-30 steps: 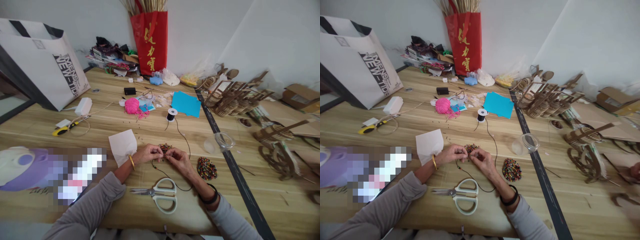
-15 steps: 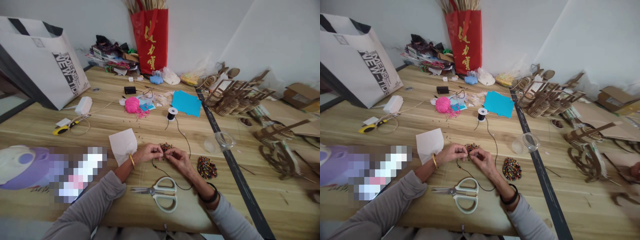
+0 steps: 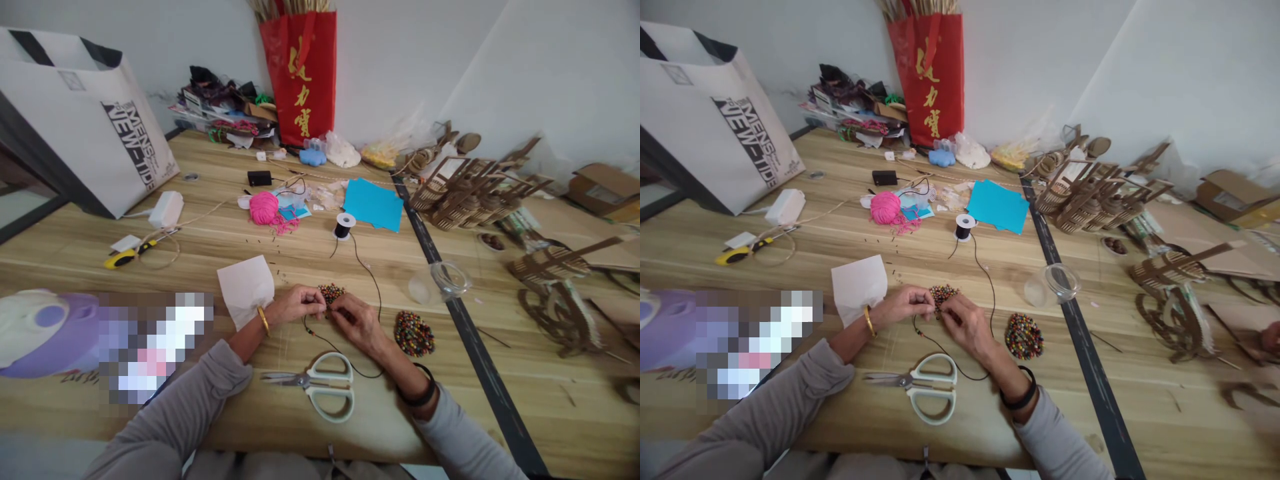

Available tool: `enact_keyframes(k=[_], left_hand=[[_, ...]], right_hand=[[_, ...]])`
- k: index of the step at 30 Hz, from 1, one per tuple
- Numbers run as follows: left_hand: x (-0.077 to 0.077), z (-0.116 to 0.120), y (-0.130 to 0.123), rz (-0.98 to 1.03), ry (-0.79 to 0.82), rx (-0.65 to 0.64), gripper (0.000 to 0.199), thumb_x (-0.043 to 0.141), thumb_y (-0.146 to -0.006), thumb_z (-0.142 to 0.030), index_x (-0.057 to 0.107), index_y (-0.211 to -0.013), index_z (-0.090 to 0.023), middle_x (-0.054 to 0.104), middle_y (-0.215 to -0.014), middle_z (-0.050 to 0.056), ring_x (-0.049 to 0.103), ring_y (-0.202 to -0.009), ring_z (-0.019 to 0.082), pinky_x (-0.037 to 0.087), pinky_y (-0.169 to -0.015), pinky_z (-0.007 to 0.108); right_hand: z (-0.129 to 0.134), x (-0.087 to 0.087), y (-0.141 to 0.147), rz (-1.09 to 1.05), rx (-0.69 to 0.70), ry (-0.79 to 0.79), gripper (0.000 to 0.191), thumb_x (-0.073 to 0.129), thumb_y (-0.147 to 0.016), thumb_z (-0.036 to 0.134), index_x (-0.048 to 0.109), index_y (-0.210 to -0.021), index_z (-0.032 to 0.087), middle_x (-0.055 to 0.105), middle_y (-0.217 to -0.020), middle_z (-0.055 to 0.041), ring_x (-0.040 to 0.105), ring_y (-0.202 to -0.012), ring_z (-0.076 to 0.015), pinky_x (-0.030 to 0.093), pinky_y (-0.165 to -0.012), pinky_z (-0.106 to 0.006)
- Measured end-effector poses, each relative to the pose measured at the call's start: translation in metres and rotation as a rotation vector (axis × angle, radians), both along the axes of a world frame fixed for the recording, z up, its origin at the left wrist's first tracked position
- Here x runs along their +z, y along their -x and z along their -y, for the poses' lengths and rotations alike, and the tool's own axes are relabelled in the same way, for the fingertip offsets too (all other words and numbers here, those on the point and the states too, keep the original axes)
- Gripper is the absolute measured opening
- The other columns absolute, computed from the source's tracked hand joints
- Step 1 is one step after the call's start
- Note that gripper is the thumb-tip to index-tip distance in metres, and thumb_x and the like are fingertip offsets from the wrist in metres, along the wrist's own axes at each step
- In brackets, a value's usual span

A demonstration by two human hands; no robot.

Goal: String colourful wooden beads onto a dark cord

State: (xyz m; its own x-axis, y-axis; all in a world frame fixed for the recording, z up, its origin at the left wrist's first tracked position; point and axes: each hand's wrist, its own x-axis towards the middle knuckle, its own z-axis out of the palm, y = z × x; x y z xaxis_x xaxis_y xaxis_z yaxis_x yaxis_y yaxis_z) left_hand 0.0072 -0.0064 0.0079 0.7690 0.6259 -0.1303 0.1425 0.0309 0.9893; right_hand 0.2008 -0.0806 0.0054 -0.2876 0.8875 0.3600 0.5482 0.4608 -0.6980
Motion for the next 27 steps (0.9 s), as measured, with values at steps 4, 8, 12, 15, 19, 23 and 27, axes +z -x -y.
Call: enact_keyframes(k=[4, 8, 12, 15, 19, 23, 27], left_hand=[[-0.0016, -0.0005, 0.0002, 0.002, -0.009, 0.004, 0.020, 0.063, -0.078, -0.031, 0.059, -0.076, -0.011, 0.064, -0.065, 0.001, 0.056, -0.061, 0.009, 0.042, -0.061, 0.020], [-0.0015, -0.0003, -0.0007, 0.002, -0.010, 0.004, 0.020, 0.063, -0.078, -0.031, 0.058, -0.075, -0.012, 0.064, -0.065, 0.001, 0.056, -0.061, 0.010, 0.042, -0.061, 0.020], [-0.0004, 0.0001, -0.0006, -0.009, -0.013, 0.004, 0.020, 0.062, -0.078, -0.031, 0.058, -0.075, -0.011, 0.064, -0.066, 0.002, 0.056, -0.062, 0.010, 0.042, -0.062, 0.021], [-0.0009, -0.0001, -0.0002, -0.001, -0.015, 0.001, 0.021, 0.063, -0.079, -0.032, 0.059, -0.076, -0.011, 0.064, -0.065, 0.002, 0.056, -0.061, 0.010, 0.042, -0.061, 0.021], [-0.0034, -0.0009, 0.0001, 0.016, -0.027, 0.002, 0.022, 0.063, -0.078, -0.033, 0.059, -0.076, -0.011, 0.064, -0.064, 0.001, 0.056, -0.061, 0.009, 0.042, -0.060, 0.020], [-0.0043, -0.0011, 0.0000, 0.025, -0.025, 0.004, 0.023, 0.064, -0.078, -0.034, 0.060, -0.076, -0.011, 0.064, -0.064, 0.001, 0.055, -0.060, 0.009, 0.042, -0.060, 0.020], [-0.0014, -0.0006, -0.0001, 0.020, -0.021, -0.003, 0.023, 0.063, -0.079, -0.034, 0.059, -0.076, -0.011, 0.064, -0.065, 0.001, 0.056, -0.061, 0.009, 0.042, -0.061, 0.020]], right_hand=[[0.0028, -0.0012, 0.0011, 0.220, 0.070, -0.060, 0.016, 0.048, -0.090, 0.016, 0.063, -0.095, 0.019, 0.063, -0.090, -0.0064, 0.058, -0.083, -0.0160, 0.046, -0.075, -0.027], [0.0031, -0.0037, 0.0010, 0.359, 0.047, -0.088, 0.017, 0.049, -0.089, 0.016, 0.064, -0.095, 0.020, 0.062, -0.090, -0.0063, 0.058, -0.084, -0.0169, 0.046, -0.073, -0.027], [0.0031, -0.0039, 0.0008, 0.393, 0.035, -0.100, 0.016, 0.050, -0.088, 0.016, 0.064, -0.095, 0.020, 0.062, -0.088, -0.0059, 0.058, -0.083, -0.0170, 0.046, -0.070, -0.027], [0.0047, -0.0019, 0.0019, 0.406, 0.036, -0.112, 0.015, 0.051, -0.089, 0.018, 0.064, -0.097, 0.020, 0.061, -0.090, -0.0061, 0.057, -0.083, -0.0172, 0.046, -0.070, -0.027], [0.0069, 0.0007, 0.0036, 0.439, 0.059, -0.140, 0.016, 0.049, -0.091, 0.020, 0.064, -0.097, 0.020, 0.060, -0.090, -0.0070, 0.056, -0.084, -0.0172, 0.045, -0.070, -0.028], [0.0071, 0.0000, 0.0040, 0.470, 0.068, -0.150, 0.018, 0.047, -0.092, 0.020, 0.064, -0.096, 0.019, 0.059, -0.089, -0.0073, 0.055, -0.083, -0.0173, 0.044, -0.069, -0.027], [0.0062, -0.0013, 0.0033, 0.447, 0.068, -0.120, 0.018, 0.048, -0.091, 0.022, 0.064, -0.096, 0.019, 0.060, -0.091, -0.0074, 0.056, -0.083, -0.0173, 0.045, -0.070, -0.027]])
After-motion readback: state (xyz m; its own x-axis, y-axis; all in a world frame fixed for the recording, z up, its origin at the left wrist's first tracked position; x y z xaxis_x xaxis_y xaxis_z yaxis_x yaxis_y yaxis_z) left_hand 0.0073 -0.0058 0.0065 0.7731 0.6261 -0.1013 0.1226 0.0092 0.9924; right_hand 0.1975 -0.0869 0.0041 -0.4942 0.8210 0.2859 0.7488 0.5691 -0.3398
